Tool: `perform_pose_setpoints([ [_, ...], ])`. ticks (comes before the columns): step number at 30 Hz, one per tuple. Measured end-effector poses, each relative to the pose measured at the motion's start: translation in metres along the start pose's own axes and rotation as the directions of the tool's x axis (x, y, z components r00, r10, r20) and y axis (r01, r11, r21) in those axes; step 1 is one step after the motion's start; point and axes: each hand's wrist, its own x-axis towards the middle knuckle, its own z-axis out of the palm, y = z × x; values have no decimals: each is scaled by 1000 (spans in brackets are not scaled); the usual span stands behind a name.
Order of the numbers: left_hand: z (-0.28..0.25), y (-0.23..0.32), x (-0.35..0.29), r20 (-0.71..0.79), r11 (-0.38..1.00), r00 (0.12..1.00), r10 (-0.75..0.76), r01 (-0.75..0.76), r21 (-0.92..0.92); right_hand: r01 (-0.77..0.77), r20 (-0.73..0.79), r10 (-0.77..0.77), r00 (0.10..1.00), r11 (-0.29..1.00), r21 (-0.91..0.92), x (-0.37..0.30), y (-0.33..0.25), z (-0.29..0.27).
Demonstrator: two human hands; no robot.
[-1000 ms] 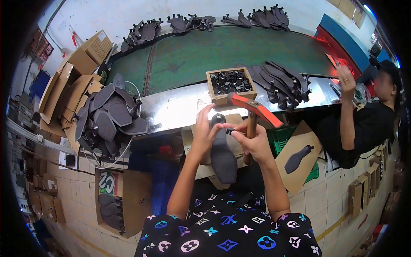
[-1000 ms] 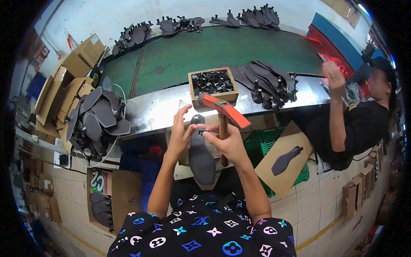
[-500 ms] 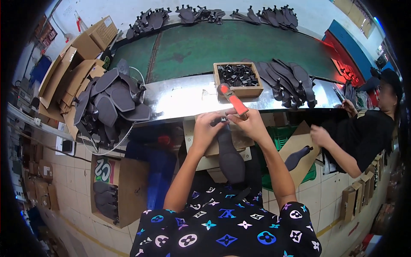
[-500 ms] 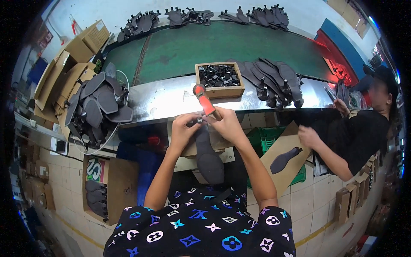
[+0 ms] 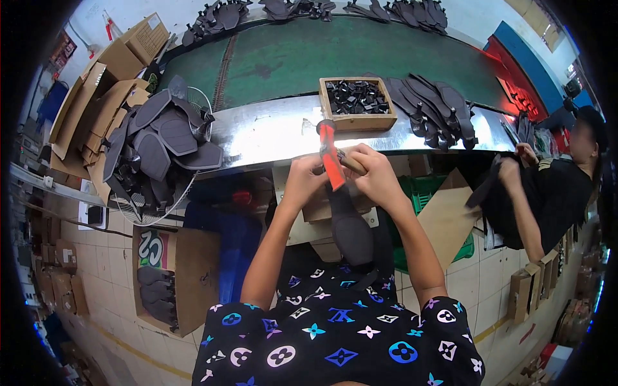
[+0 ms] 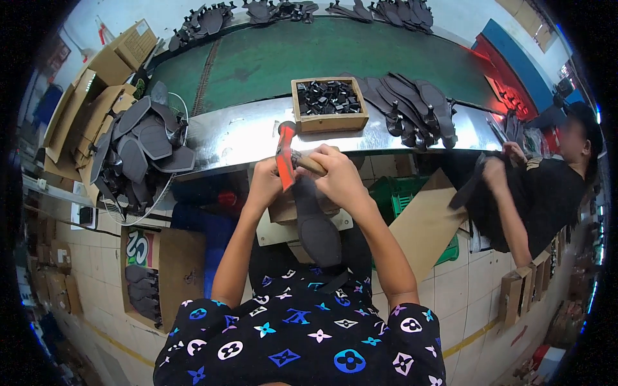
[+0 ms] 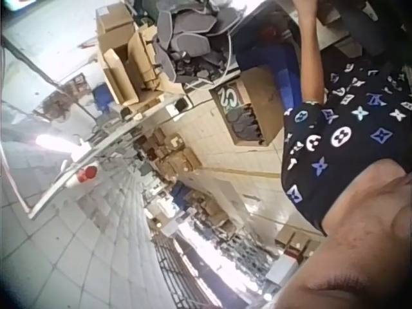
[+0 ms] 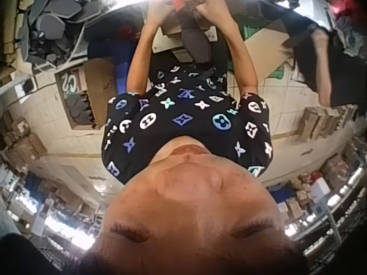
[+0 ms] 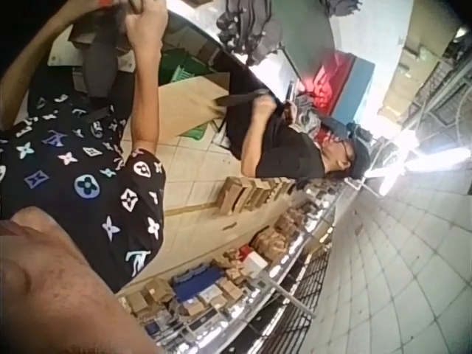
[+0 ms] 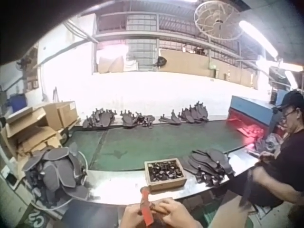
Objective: Hammering small metal components into shoe soles or assembly parts at a factory workstation.
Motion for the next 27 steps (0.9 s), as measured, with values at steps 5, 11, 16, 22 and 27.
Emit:
perform_pose_setpoints([
  [5, 1, -17, 2, 71, 962, 989, -128, 141, -233, -200, 59, 191, 980, 938, 283, -15, -14, -6],
  [11, 0, -22, 3, 119, 943, 991, -58, 94, -319, -304, 11, 329, 944, 856, 418, -55, -63, -28],
  [16, -5, -14, 5, 210, 944, 972, -110, 168, -283, -242, -22, 245, 969, 966, 92, -58, -65, -20],
  [22, -6, -22, -3, 145, 999, 989, 23, -18, -39, 96, -285, -91, 954, 995, 7, -62, -101, -47],
  [27, -12, -9, 1, 254, 947, 963, -90, 3, 323, -105, -133, 119, 984, 988, 109, -56, -57, 0],
])
